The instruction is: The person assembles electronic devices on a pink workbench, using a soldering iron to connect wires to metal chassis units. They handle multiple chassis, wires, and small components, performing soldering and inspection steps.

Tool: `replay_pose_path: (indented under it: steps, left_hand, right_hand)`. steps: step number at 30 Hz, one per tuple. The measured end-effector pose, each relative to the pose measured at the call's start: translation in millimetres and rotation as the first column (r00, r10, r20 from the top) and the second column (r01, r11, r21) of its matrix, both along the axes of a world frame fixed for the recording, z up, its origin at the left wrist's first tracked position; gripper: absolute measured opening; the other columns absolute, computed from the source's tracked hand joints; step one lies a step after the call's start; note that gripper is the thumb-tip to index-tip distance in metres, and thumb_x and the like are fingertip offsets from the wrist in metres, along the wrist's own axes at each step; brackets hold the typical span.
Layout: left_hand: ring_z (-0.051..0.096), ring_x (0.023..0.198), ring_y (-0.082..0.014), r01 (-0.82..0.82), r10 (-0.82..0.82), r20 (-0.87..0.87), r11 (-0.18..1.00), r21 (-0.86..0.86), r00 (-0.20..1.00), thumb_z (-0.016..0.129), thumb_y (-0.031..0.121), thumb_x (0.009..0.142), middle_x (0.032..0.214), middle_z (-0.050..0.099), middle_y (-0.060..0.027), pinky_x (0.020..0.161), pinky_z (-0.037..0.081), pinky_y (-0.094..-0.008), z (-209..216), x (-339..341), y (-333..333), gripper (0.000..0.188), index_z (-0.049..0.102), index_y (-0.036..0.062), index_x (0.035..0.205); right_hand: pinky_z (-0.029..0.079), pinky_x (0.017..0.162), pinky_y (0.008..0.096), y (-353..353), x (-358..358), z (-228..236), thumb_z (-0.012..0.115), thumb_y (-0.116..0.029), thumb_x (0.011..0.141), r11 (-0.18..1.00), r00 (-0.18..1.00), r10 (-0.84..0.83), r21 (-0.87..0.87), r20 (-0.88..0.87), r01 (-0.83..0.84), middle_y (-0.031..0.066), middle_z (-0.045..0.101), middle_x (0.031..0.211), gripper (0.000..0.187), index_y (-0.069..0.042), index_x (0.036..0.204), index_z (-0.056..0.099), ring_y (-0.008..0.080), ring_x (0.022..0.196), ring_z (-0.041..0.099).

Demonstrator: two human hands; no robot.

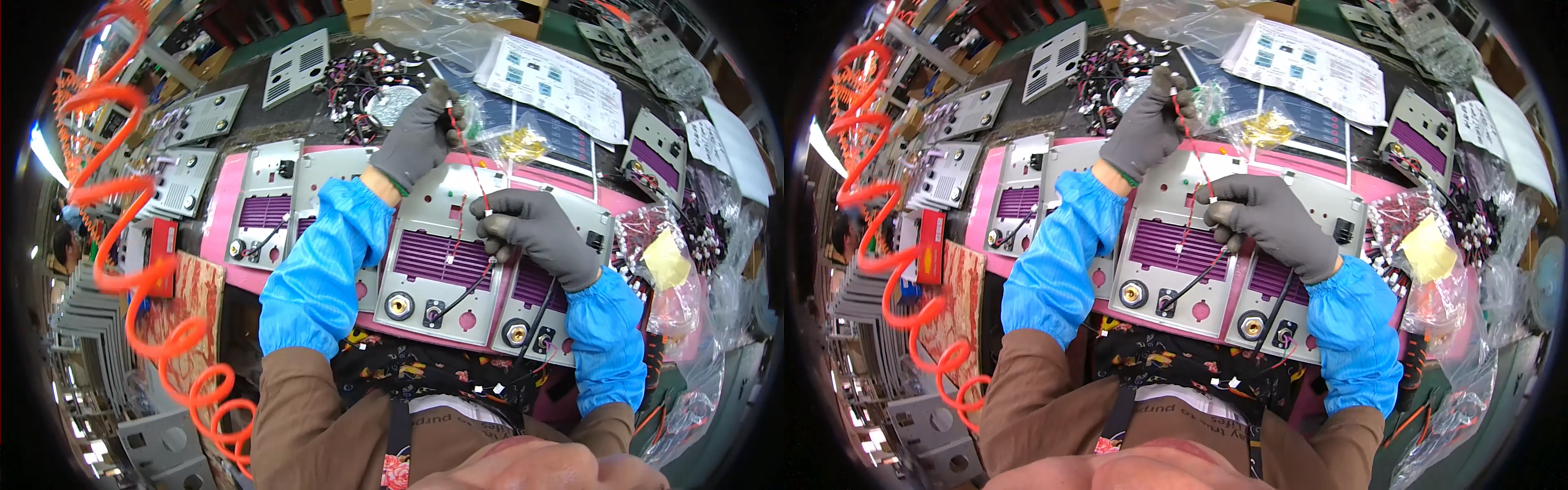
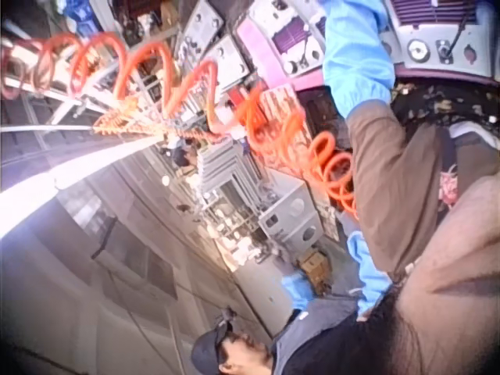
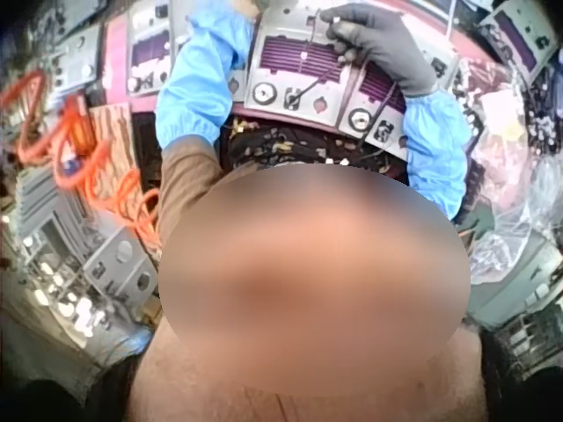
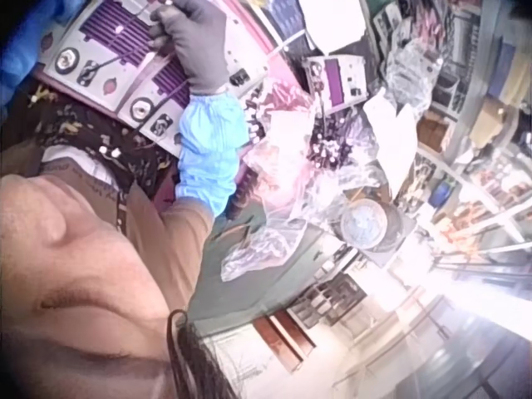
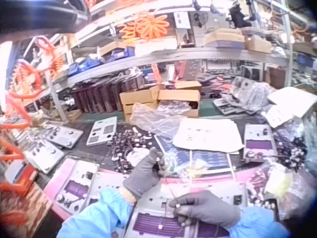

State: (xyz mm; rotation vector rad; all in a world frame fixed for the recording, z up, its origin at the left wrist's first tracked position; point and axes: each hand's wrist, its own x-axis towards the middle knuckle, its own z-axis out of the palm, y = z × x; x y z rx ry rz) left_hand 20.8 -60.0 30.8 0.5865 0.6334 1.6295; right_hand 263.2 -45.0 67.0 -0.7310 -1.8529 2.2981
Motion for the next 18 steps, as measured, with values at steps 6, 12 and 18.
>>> replay_pose_path:
  steps: [6,12,18]
  left_hand:
    - [0.051,0.076,-0.0135,-0.030,0.029,-0.037,0.999,-0.032,0.999,0.067,0.050,0.087,0.081,0.054,-0.0008,0.060,0.042,-0.0226,-3.1,-2.1,-0.4,0.044,0.058,0.0087,0.099]
    - [0.052,0.075,-0.0134,-0.005,0.005,-0.014,1.000,-0.024,1.000,0.066,0.049,0.088,0.082,0.055,-0.0005,0.060,0.041,-0.0232,-8.7,-5.3,1.7,0.041,0.059,0.0097,0.099]
    - [0.052,0.075,-0.0132,-0.001,0.001,-0.033,1.000,-0.011,0.999,0.065,0.050,0.089,0.082,0.056,-0.0004,0.059,0.040,-0.0234,-9.0,-3.1,2.1,0.041,0.059,0.0100,0.098]
  right_hand:
    - [0.055,0.061,0.0229,0.8,1.0,-0.7,0.060,-0.014,0.094,0.999,1.000,0.018,0.027,0.008,-0.018,0.0065,0.066,0.092,0.032,0.003,0.121,0.062,0.0094,0.072,0.063]
    - [0.056,0.062,0.0232,-0.5,0.4,0.3,0.062,-0.015,0.093,0.999,1.000,0.017,0.034,-0.001,-0.017,0.0057,0.066,0.091,0.032,0.004,0.120,0.062,0.0095,0.073,0.063]
    - [0.056,0.062,0.0233,-0.6,0.8,0.3,0.061,-0.015,0.094,1.000,1.000,0.017,0.023,-0.007,-0.017,0.0055,0.065,0.091,0.031,0.004,0.119,0.062,0.0094,0.073,0.062]
